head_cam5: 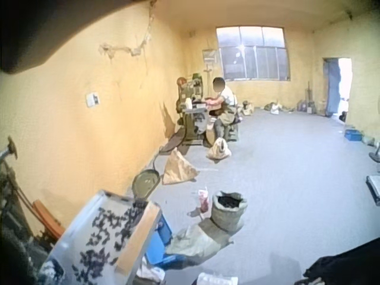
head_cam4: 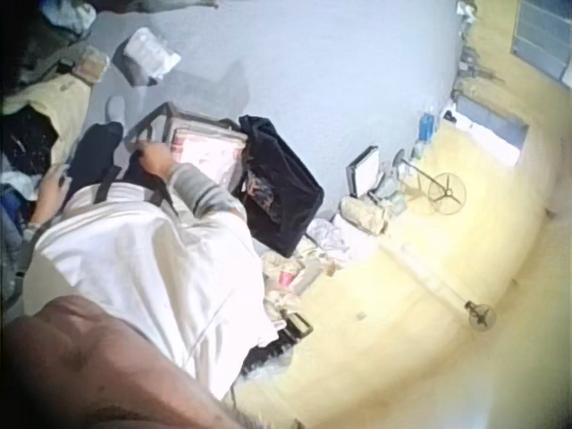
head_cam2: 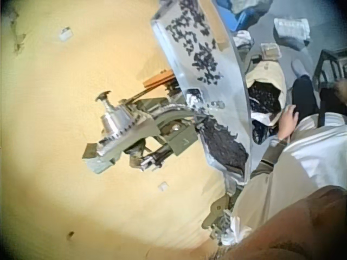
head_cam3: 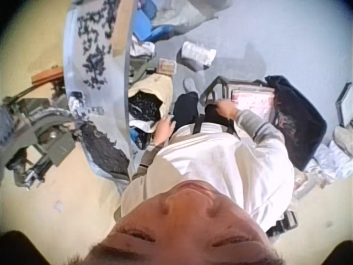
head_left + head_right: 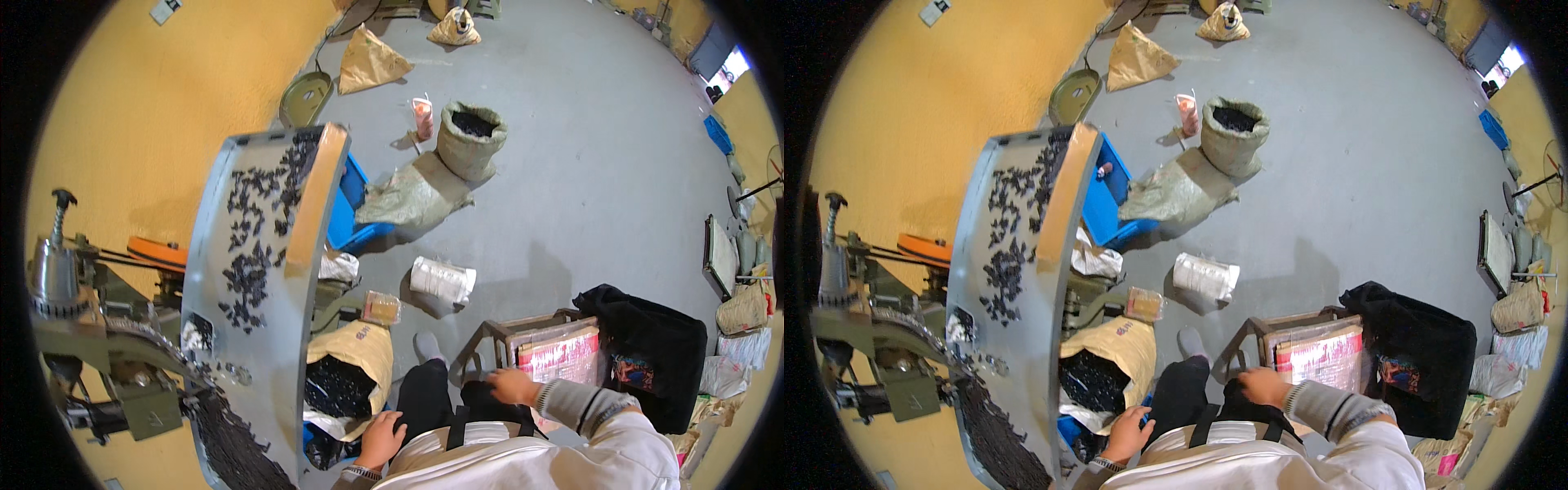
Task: The person operates a manual press machine to cut small black plastic pieces, then collects the cut pieces and transfers them into a sack. They also gather additional raw plastic strips from a sack and place them on the machine tray for further processing.
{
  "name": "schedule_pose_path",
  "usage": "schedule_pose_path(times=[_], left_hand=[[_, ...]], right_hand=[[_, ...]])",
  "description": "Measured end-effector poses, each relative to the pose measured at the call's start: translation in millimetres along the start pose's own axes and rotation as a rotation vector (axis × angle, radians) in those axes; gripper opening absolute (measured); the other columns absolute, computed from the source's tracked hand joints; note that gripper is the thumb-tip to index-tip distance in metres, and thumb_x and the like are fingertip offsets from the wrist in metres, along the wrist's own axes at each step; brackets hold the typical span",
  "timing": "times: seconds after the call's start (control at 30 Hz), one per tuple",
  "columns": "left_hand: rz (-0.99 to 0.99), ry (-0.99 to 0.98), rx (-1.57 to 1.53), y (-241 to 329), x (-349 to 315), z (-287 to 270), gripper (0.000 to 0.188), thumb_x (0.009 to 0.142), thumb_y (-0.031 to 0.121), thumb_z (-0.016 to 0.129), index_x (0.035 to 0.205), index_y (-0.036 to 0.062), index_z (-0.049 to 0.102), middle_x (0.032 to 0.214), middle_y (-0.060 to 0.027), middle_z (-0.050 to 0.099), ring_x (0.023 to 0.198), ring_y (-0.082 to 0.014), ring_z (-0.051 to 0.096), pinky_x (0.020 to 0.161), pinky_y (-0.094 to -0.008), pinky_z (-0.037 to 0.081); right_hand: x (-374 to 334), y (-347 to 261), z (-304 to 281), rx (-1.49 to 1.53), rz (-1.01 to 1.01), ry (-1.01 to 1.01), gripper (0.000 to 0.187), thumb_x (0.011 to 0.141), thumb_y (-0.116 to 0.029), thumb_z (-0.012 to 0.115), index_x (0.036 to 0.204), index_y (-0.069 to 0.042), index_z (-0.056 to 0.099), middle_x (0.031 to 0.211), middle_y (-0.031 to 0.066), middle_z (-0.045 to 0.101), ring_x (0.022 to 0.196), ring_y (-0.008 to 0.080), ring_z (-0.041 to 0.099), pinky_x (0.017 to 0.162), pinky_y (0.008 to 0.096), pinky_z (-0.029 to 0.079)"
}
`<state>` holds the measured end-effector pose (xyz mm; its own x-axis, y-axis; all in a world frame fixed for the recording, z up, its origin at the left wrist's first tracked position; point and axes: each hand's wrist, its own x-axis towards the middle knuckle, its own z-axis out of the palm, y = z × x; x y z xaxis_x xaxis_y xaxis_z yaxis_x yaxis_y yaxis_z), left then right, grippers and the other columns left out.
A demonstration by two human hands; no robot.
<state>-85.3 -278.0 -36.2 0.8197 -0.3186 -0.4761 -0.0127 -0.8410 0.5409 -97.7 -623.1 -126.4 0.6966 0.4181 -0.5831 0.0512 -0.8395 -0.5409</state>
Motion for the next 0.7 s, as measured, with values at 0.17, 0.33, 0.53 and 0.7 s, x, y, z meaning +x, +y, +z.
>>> schedule_pose_path(times=[0.17,0.33,0.53,0.7], left_hand=[[0.086,-0.100,0.130,16,82,-48,0.032,0.082,0.026,0.063,0.107,0.0059,0.062,0.101,-0.0153,0.062,0.093,-0.0340,0.060,0.080,-0.0413,0.048],[0.148,-0.105,0.173,36,150,-81,0.034,0.081,0.025,0.063,0.108,0.0048,0.061,0.101,-0.0159,0.061,0.096,-0.0340,0.059,0.083,-0.0405,0.047],[0.170,-0.206,0.163,64,213,-95,0.032,0.083,0.026,0.062,0.108,0.0058,0.059,0.102,-0.0153,0.061,0.096,-0.0342,0.059,0.081,-0.0419,0.048],[0.073,-0.187,0.162,66,270,-104,0.033,0.082,0.027,0.062,0.108,0.0058,0.060,0.102,-0.0157,0.061,0.096,-0.0343,0.059,0.081,-0.0428,0.048]], right_hand=[[-31,34,-31,0.189,0.393,0.183,0.029,0.076,-0.026,0.063,0.098,-0.007,0.065,0.087,0.0161,0.066,0.083,0.0342,0.064,0.072,0.0443,0.052],[-16,10,-80,0.556,0.447,0.469,0.026,0.080,-0.019,0.067,0.100,-0.003,0.064,0.094,0.0152,0.067,0.085,0.0321,0.065,0.076,0.0368,0.052],[3,23,-164,0.631,0.398,0.643,0.026,0.081,-0.013,0.066,0.102,0.001,0.063,0.091,0.0168,0.067,0.083,0.0265,0.067,0.074,0.0345,0.052],[24,79,-230,0.725,0.370,0.645,0.021,0.083,-0.004,0.062,0.102,0.003,0.060,0.091,0.0148,0.067,0.081,0.0213,0.066,0.075,0.0296,0.051]])
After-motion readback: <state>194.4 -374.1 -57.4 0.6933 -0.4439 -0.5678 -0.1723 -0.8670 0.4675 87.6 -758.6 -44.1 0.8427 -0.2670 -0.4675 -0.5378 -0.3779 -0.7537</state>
